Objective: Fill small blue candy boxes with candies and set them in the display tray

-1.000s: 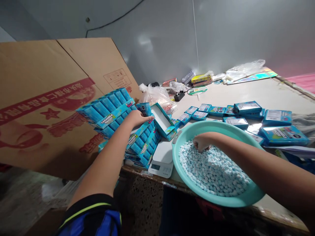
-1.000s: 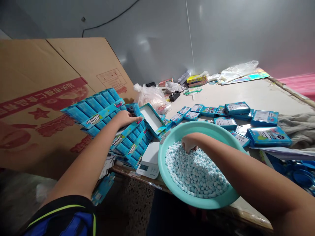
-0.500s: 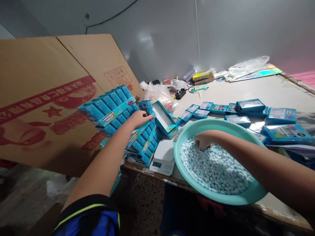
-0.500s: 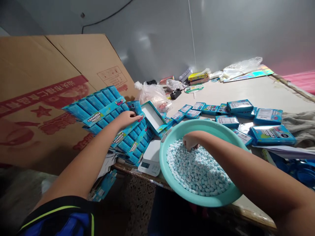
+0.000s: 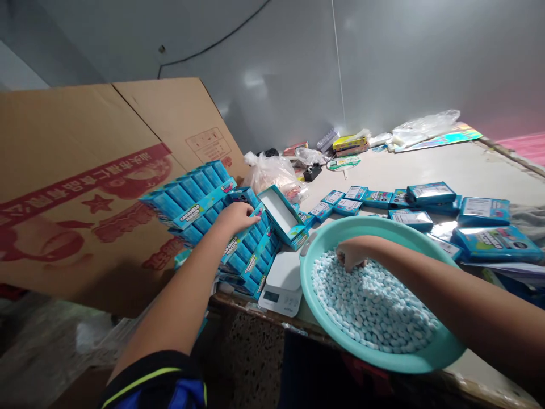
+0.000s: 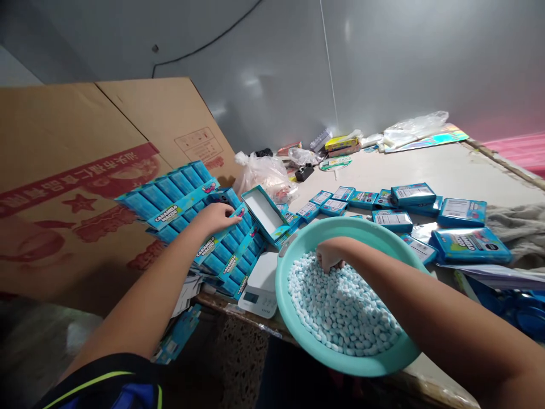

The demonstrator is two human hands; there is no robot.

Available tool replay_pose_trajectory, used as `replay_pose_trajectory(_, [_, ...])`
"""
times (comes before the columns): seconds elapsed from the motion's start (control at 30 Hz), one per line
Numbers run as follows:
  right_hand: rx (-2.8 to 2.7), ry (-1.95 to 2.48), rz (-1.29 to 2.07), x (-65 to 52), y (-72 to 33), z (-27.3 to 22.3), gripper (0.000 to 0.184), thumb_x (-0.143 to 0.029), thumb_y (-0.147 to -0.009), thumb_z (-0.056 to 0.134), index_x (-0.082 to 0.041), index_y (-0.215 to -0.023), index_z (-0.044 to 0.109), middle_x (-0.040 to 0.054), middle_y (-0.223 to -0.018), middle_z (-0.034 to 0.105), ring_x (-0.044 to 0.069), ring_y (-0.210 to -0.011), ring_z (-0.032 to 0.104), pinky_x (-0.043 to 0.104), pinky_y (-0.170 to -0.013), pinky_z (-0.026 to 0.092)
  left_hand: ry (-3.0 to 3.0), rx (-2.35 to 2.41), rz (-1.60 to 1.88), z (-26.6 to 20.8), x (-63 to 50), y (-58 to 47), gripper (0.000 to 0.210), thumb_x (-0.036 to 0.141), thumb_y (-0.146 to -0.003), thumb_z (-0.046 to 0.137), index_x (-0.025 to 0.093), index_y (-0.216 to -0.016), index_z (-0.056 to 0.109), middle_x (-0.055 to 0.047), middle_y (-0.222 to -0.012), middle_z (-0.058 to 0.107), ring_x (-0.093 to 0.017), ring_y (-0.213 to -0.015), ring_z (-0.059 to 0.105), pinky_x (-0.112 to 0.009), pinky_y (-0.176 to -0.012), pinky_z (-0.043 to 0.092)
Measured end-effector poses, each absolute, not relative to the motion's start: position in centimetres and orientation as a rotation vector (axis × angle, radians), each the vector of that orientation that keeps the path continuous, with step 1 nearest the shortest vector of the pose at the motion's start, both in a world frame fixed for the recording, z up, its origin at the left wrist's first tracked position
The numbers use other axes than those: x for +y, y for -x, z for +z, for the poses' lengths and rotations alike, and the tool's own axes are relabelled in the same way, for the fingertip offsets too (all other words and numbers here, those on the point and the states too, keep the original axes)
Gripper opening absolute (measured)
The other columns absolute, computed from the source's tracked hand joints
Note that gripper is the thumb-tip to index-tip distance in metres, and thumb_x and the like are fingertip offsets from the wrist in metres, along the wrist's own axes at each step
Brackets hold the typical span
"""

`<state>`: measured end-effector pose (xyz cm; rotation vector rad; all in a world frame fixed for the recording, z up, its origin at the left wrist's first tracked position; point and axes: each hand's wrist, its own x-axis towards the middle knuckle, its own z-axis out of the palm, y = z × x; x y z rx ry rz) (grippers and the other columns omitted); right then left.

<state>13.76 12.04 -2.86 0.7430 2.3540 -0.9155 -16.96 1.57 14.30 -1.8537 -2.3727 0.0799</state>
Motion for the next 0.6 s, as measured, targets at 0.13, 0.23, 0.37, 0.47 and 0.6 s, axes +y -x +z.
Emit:
replay_pose_trajectory(0.13, [2.344,-0.752,-0.856,11.6,-13.7,-2.5,0.018,-0.022,-0.094,0.071,-0.014,-0.11,0.067,-0.0004,-0.084,0.065,0.013,-0.067,0.062,0.027,-0.062,0.055,1.773,-2.319,0.212,14.3,1.8,16.4,0.04,0.059,-0.083,0.055,0.021,-0.072,0.065,-0.011,-0.086,0.074,-0.029,-0.086,0.067,-0.033,-0.066,0.038])
replay_pose_trajectory(0.23, [2.329,-0.748,-0.826,11.3,-13.6,-2.1,0.018,-0.027,-0.097,0.07,-0.014,-0.109,0.067,0.0006,-0.089,0.067,0.012,-0.069,0.063,0.027,-0.063,0.056,1.725,-2.285,0.298,14.4,2.1,15.8,0.038,0.056,-0.084,0.057,0.02,-0.078,0.068,-0.014,-0.095,0.076,-0.032,-0.096,0.069,-0.033,-0.071,0.042])
replay_pose_trajectory(0.37, [2.301,-0.755,-0.813,11.0,-13.4,-1.5,0.023,-0.029,-0.099,0.069,-0.014,-0.116,0.066,0.0033,-0.099,0.068,0.014,-0.077,0.066,0.029,-0.068,0.059,1.662,-2.27,0.347,14.3,2.3,15.1,0.04,0.054,-0.086,0.058,0.018,-0.092,0.073,-0.018,-0.106,0.076,-0.037,-0.109,0.068,-0.038,-0.082,0.047])
replay_pose_trajectory(0.47, [2.303,-0.765,-0.792,10.7,-13.4,-1.1,0.026,-0.03,-0.099,0.068,-0.015,-0.119,0.065,0.0052,-0.106,0.069,0.016,-0.083,0.068,0.032,-0.072,0.06,1.607,-2.286,0.346,14.1,2.4,14.6,0.044,0.056,-0.088,0.058,0.017,-0.098,0.074,-0.019,-0.11,0.075,-0.038,-0.113,0.067,-0.039,-0.087,0.048])
replay_pose_trajectory(0.6, [2.356,-0.761,-0.797,10.3,-13.5,-0.7,0.022,-0.031,-0.099,0.07,-0.013,-0.112,0.068,0.005,-0.104,0.07,0.018,-0.085,0.069,0.033,-0.074,0.061,1.537,-2.307,0.349,14.2,2.2,13.8,0.041,0.05,-0.092,0.056,0.014,-0.097,0.075,-0.021,-0.103,0.075,-0.038,-0.103,0.07,-0.041,-0.082,0.051])
